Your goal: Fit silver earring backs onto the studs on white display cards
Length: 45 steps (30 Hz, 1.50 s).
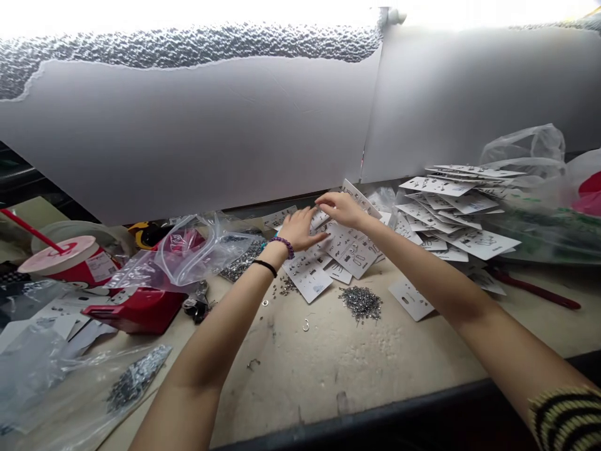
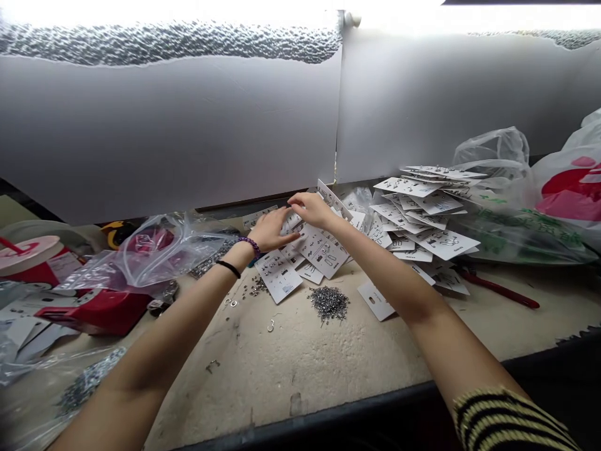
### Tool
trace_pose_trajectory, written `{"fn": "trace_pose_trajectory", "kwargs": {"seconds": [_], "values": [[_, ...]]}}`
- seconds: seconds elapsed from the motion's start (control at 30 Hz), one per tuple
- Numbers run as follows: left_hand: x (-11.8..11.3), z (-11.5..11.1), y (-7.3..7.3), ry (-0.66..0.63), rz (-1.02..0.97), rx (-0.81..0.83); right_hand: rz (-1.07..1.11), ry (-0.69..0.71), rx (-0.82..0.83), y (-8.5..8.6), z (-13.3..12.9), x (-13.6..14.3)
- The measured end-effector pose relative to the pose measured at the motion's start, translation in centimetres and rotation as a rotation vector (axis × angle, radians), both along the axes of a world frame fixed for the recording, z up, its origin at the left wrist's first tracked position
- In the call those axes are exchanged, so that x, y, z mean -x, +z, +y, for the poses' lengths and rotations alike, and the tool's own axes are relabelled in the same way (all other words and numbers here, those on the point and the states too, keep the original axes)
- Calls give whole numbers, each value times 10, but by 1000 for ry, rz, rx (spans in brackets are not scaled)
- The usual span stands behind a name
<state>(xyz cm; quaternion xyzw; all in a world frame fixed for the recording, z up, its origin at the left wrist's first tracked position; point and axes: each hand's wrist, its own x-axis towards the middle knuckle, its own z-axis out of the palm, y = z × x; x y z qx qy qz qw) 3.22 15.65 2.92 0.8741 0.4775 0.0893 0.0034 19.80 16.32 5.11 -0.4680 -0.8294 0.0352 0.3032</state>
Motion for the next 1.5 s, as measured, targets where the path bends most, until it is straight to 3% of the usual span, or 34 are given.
{"fn": "trace_pose_trajectory", "kwargs": {"seconds": [0.1,0.17,0.27,0.4,0.5,0.67,0.77,0.9,1.0,1.07,1.17,1.3,1.37,1.5], "values": [[-17,-5,-5,-58,7,45,67,-162,-88,0,-25,-32],[-23,-5,-7,-70,1,63,52,-339,-52,-5,-32,-53],[-25,-1,-9,-62,-21,74,-39,-343,75,-15,-31,-70],[-14,8,-6,7,-71,65,-115,-321,88,-25,-25,-60],[1,16,0,148,-108,53,-194,-346,88,-25,-22,-44],[28,28,9,418,-113,70,-376,-316,153,-16,-2,-23],[40,24,9,459,-79,109,-454,-273,181,-7,10,-10],[53,7,5,388,-21,99,-477,-73,124,-4,-12,4],[58,-5,2,330,40,106,-519,256,60,-17,-49,12],[58,-9,1,338,70,98,-569,399,20,-30,-67,18],[52,-13,4,373,103,64,-639,445,11,-45,-72,24],[47,-22,8,321,135,0,-641,409,-33,-50,-62,19],[49,-30,7,193,169,-42,-631,432,-53,-48,-60,10],[57,-42,-1,-241,324,-136,-661,476,-5,-44,-65,-12]]}}
